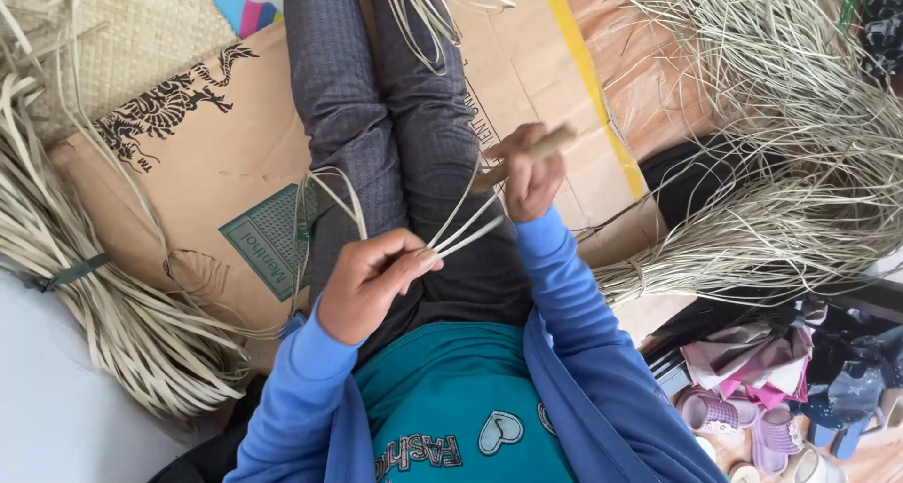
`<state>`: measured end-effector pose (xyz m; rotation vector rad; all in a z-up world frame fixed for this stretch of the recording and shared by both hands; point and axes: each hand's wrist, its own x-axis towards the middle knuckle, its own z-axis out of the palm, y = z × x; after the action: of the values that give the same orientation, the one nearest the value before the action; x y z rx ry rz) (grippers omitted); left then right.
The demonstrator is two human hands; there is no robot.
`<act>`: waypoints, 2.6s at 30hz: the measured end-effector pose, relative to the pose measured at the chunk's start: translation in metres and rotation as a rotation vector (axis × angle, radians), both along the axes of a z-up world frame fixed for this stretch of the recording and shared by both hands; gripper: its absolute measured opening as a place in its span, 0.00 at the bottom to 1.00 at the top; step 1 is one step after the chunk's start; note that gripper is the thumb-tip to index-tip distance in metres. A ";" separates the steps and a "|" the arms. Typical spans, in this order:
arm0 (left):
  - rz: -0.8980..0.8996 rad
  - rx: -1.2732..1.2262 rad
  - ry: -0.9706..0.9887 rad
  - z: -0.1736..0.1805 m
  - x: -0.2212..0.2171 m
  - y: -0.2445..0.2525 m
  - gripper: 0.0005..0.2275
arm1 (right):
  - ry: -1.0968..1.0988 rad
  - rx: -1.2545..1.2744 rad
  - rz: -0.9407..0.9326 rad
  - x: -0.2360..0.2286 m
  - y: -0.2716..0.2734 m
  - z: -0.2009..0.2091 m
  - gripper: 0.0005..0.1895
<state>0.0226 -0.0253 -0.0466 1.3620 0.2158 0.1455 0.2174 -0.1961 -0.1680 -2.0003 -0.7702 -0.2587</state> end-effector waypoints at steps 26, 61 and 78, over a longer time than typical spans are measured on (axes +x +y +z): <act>0.168 -0.622 0.121 -0.061 0.005 -0.046 0.09 | -0.303 0.395 0.537 -0.036 0.046 0.050 0.21; 0.283 0.264 0.070 0.003 0.001 -0.016 0.12 | -0.132 0.297 0.107 -0.015 0.002 0.076 0.31; 0.323 1.365 -0.247 -0.024 0.011 0.002 0.07 | 0.843 -0.090 0.421 -0.040 0.022 0.093 0.31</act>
<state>0.0338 -0.0235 -0.0709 2.6258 0.1096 0.8380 0.1772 -0.1737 -0.0753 -1.7328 -0.6165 0.8264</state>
